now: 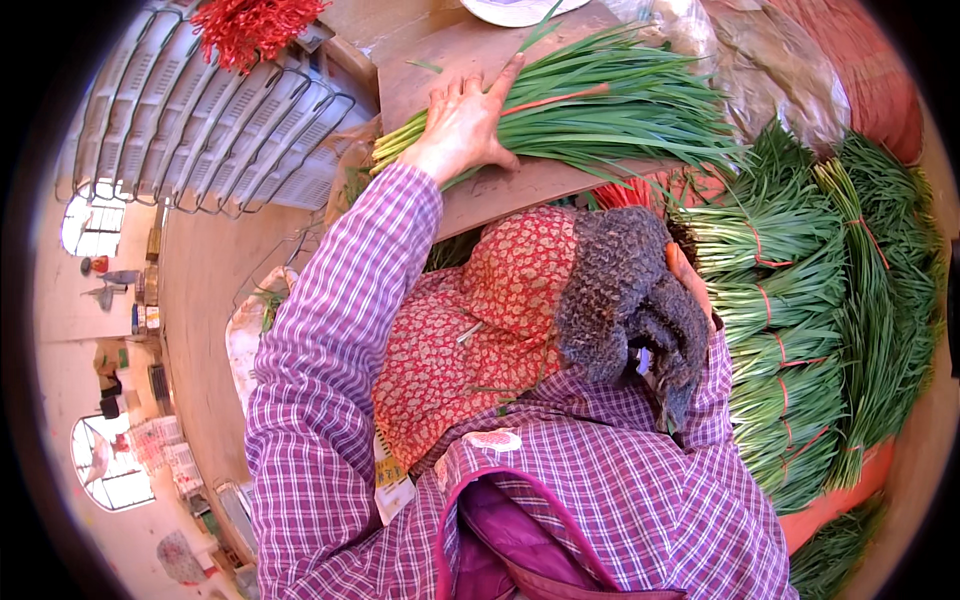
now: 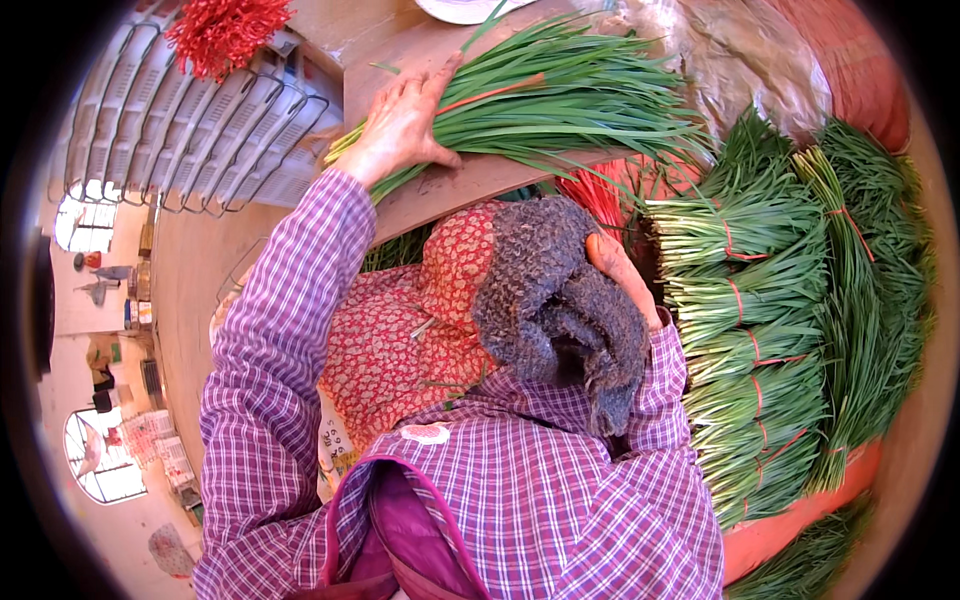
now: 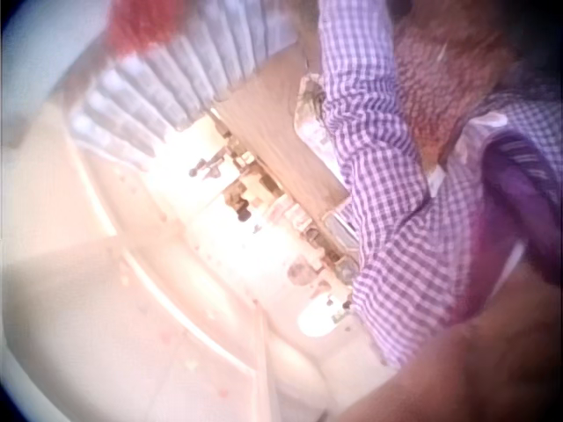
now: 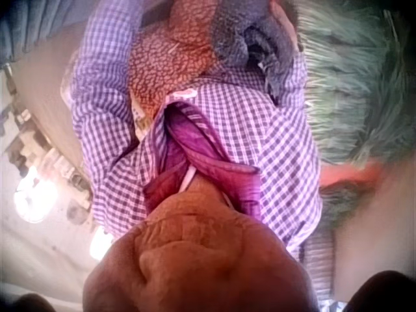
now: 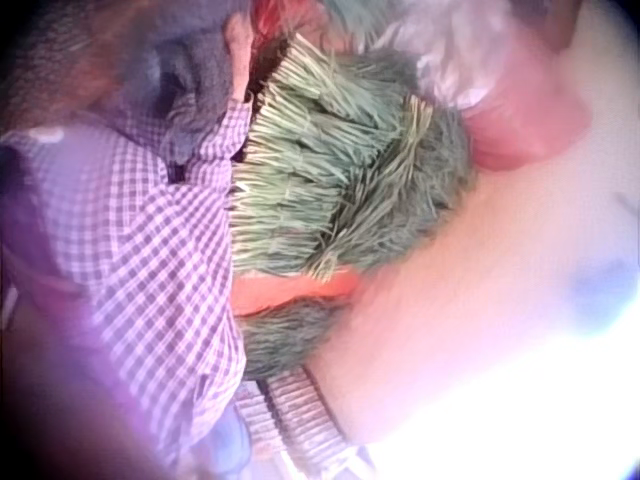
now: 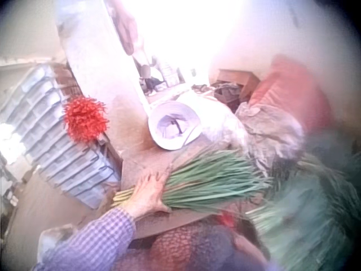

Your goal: The person bundles bunches of green stalks by hand using red ties and wipes a bundle with a cloth.

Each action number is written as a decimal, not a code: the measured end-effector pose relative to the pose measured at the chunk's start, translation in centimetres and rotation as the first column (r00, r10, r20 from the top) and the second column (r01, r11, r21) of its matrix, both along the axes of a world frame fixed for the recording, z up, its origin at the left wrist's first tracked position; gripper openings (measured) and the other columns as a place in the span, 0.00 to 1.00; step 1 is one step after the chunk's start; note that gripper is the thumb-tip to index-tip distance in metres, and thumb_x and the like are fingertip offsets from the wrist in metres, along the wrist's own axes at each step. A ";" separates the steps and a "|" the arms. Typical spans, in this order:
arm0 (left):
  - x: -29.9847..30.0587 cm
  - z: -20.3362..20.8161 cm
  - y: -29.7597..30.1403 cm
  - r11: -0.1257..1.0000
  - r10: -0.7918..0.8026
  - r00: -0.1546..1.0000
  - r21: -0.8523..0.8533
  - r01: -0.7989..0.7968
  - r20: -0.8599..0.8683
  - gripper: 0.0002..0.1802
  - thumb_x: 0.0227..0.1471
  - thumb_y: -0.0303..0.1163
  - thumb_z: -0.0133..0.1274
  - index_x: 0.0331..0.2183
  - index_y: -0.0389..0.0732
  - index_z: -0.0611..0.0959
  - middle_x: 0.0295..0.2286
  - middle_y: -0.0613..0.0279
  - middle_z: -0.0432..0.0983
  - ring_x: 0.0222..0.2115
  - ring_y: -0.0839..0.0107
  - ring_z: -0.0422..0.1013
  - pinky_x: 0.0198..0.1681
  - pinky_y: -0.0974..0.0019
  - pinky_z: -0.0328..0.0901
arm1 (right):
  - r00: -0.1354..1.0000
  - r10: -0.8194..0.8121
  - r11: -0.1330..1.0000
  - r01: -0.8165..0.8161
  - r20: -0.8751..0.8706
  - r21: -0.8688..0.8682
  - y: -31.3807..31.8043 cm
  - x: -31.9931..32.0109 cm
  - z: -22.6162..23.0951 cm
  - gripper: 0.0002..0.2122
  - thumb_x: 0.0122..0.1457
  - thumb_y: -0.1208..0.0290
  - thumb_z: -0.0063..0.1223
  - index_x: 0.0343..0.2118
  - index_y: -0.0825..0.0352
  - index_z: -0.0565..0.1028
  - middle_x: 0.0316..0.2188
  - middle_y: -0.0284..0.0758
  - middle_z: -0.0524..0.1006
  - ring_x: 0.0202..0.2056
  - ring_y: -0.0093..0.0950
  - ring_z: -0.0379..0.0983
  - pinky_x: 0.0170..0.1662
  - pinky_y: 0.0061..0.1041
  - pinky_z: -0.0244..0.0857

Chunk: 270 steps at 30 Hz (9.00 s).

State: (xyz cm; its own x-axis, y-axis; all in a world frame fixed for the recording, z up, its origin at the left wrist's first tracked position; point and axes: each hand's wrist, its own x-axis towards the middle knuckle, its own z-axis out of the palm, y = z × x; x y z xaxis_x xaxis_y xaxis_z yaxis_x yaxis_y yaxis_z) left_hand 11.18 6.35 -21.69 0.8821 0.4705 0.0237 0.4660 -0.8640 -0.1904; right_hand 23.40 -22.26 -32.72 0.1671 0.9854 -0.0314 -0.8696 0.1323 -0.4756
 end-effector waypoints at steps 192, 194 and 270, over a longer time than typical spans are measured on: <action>-21.6 2.7 3.7 0.403 0.909 -0.199 -0.647 0.647 0.366 0.62 0.43 0.53 0.67 0.65 0.53 0.43 0.60 0.35 0.46 0.57 0.36 0.57 0.56 0.39 0.62 | 0.876 0.447 0.828 -0.483 0.182 0.286 25.6 -6.2 10.3 0.28 0.55 0.54 0.62 0.56 0.63 0.69 0.47 0.35 0.77 0.45 0.29 0.76 0.52 0.32 0.72; -23.2 2.8 4.2 0.443 0.896 -0.326 -0.659 0.608 0.301 0.62 0.43 0.55 0.66 0.65 0.53 0.42 0.61 0.37 0.43 0.60 0.34 0.50 0.57 0.38 0.60 | 0.895 0.400 0.818 -0.445 0.196 0.365 26.1 -6.3 11.3 0.29 0.56 0.55 0.61 0.57 0.64 0.69 0.48 0.35 0.77 0.46 0.29 0.76 0.52 0.32 0.71; -24.2 5.4 4.4 0.587 0.809 -0.444 -0.496 0.640 0.384 0.44 0.45 0.59 0.60 0.55 0.38 0.70 0.50 0.53 0.71 0.49 0.58 0.69 0.55 0.55 0.66 | -0.109 -0.251 0.713 -0.693 0.962 0.107 14.0 -7.6 14.2 0.05 0.52 0.73 0.55 0.28 0.68 0.74 0.24 0.39 0.76 0.26 0.35 0.76 0.31 0.32 0.71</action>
